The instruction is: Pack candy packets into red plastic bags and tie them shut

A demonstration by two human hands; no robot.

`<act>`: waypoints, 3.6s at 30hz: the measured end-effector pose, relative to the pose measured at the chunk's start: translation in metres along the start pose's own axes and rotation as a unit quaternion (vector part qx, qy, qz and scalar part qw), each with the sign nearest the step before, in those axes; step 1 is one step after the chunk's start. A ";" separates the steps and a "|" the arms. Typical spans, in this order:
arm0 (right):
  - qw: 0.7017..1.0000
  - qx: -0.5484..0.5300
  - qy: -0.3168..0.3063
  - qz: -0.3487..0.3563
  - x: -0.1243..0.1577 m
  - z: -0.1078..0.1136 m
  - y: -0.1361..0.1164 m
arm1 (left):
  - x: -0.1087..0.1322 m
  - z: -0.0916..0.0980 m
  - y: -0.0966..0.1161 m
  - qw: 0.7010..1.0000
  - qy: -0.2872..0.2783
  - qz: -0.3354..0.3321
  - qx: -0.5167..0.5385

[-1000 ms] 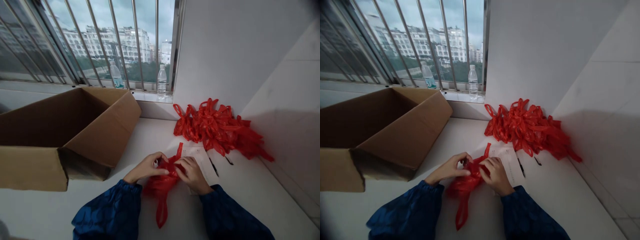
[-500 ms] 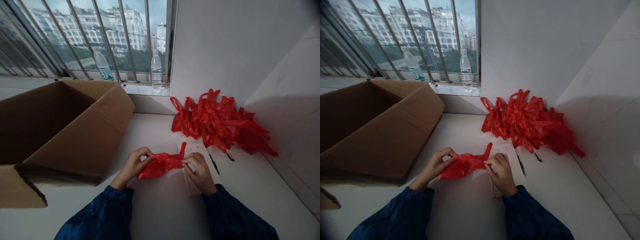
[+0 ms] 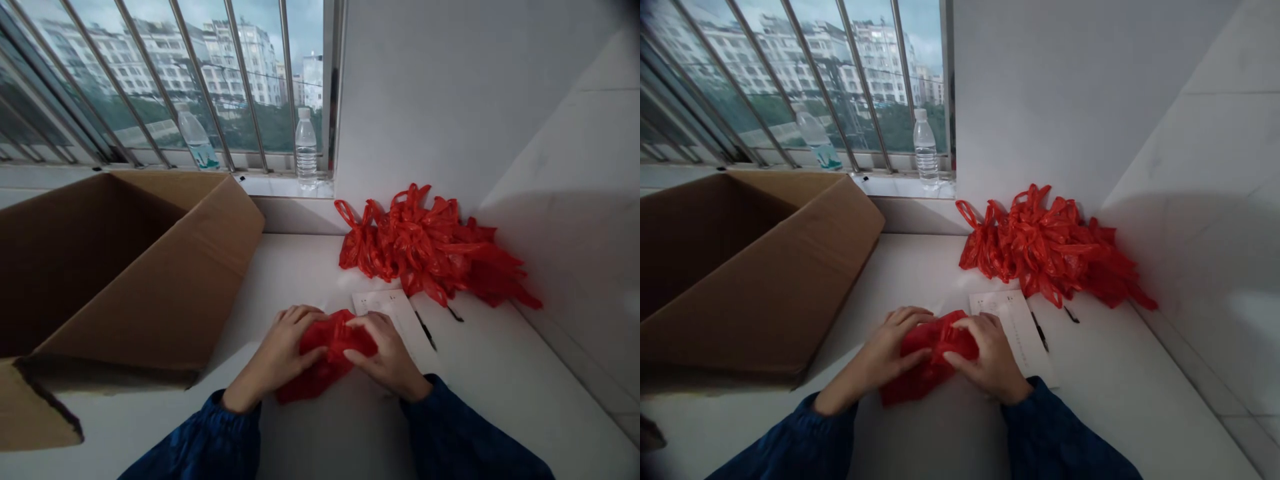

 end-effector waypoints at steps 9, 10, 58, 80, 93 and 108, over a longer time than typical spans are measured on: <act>0.996 0.084 -0.002 -0.001 -0.004 -0.006 0.001 | 0.005 0.007 -0.024 0.997 -0.012 0.069 -0.012; 0.997 0.075 0.018 -0.013 -0.004 -0.002 -0.001 | 0.004 0.011 -0.024 0.997 0.006 0.077 -0.010; 0.980 0.138 -0.087 0.111 -0.024 0.012 -0.070 | 0.019 0.003 0.057 0.971 -0.020 0.023 -0.238; 0.959 0.243 -0.144 0.018 -0.017 -0.004 -0.032 | 0.041 -0.003 0.007 0.957 -0.079 0.055 -0.275; 0.963 0.165 -0.210 -0.026 -0.029 -0.029 0.018 | 0.031 -0.033 -0.021 0.968 -0.110 0.092 -0.208; 0.946 -0.236 -0.166 -0.150 -0.043 -0.013 -0.013 | 0.021 -0.010 -0.013 0.889 0.154 0.271 0.337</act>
Point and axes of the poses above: each hand's wrist, its own x-axis away from the middle knuckle, its own z-axis out of the back of the hand, y = z × x, the point moved 5 cm from there along -x, towards the middle knuckle, and after that the axes turned 7 degrees about y, right-handed, at the moved point
